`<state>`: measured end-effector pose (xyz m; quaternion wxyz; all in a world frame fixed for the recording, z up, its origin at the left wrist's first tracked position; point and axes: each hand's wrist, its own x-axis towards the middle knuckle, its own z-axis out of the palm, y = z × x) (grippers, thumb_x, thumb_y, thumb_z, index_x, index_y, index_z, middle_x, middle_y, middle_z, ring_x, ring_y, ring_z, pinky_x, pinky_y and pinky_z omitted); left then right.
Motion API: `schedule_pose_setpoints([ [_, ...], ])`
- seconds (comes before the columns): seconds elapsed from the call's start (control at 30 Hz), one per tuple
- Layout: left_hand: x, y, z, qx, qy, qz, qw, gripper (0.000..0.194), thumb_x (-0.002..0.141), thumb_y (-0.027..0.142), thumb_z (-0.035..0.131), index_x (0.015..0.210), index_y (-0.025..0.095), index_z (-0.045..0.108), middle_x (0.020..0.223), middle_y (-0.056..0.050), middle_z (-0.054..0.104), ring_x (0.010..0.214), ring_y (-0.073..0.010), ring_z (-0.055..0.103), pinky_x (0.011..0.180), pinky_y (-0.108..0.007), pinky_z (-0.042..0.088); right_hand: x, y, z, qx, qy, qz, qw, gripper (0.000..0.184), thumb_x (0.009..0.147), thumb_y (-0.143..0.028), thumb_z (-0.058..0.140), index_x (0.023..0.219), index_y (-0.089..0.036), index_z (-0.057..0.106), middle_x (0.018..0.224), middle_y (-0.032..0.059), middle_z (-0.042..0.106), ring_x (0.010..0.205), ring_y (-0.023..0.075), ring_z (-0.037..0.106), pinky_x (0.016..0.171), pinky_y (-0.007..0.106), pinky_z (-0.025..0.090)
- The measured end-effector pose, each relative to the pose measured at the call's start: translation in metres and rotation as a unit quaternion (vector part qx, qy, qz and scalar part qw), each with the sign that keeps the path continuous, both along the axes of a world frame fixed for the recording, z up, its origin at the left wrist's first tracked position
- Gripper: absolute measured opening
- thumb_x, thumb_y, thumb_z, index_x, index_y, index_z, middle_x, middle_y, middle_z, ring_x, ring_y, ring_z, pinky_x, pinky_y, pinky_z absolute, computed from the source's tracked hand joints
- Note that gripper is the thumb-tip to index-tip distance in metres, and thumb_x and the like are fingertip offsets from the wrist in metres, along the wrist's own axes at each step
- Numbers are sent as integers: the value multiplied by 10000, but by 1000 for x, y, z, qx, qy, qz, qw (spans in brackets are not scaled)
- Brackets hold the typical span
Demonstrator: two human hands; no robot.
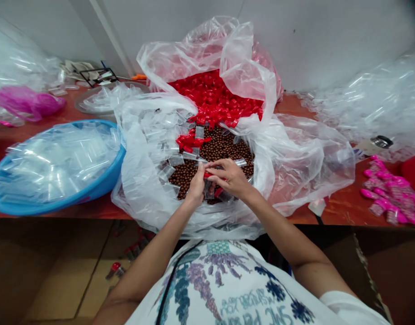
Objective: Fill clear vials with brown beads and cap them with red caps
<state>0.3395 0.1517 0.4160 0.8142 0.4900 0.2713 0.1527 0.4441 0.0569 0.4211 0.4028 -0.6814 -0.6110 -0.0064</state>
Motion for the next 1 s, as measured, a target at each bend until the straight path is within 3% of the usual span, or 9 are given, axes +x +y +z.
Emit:
schedule_pose_setpoints([
  [0.13,-2,-8,-1,-13,32,-17,999,643,802,724,354,1011,175,615,419,52,419,305,-101,402,307,-199,260,9,-7,-1,-20,-148,75,986,299,921,-361,502,1167,-235,615,1193,62,626,1085,198,539,943,394,403],
  [0.23,-2,-10,1,-29,50,-25,998,662,788,744,342,946,161,614,418,47,416,304,-101,397,303,-198,262,9,-9,-4,-22,-136,82,987,285,930,-351,486,1164,-246,610,1188,55,628,1077,186,553,938,379,418],
  [0.37,-3,0,13,-45,-19,-17,999,655,803,719,361,1105,176,568,493,38,492,353,-91,435,356,-193,331,-2,-19,-4,23,4,-35,999,361,899,-431,517,1198,-239,583,1174,73,614,1063,190,569,885,345,464],
  [0.43,-5,5,19,-50,-50,-10,997,661,819,707,341,1175,184,532,534,27,527,387,-93,459,386,-197,359,-9,-29,-3,34,86,-142,986,315,904,-449,497,1059,-217,644,959,55,657,883,177,611,772,307,490],
  [0.5,-5,8,23,-51,-54,-11,997,686,822,711,316,1216,184,509,556,17,545,403,-98,469,392,-202,361,-16,-36,-3,14,132,-191,973,310,913,-449,477,862,-215,674,760,21,638,711,157,598,674,282,476],
  [0.57,-4,5,23,-46,-35,-15,998,716,814,724,303,1232,178,501,568,9,555,402,-101,472,388,-204,355,-21,-38,-3,-16,131,-174,976,312,911,-452,480,822,-224,674,756,17,643,712,160,597,678,283,467],
  [0.67,0,-4,19,-31,-13,-17,999,743,799,742,301,1207,162,523,567,6,557,406,-100,483,401,-204,371,-25,-34,-3,-29,73,-162,984,322,865,-483,547,1043,-230,636,920,51,659,859,213,597,774,331,471],
  [0.83,1,-11,16,-46,-17,-47,998,757,762,776,317,1112,157,578,570,-3,560,418,-105,502,381,-196,357,-28,-28,1,-57,-41,-127,989,779,739,-546,662,1352,-146,395,1136,150,588,1006,310,537,870,461,455],
  [1.0,1,-11,18,-55,-30,-28,998,600,780,664,498,1058,146,617,679,-32,625,512,-118,566,409,-194,381,-28,-28,4,-57,-90,-77,991,758,784,-471,638,1387,-140,320,1204,172,537,1076,328,499,909,489,439],
])
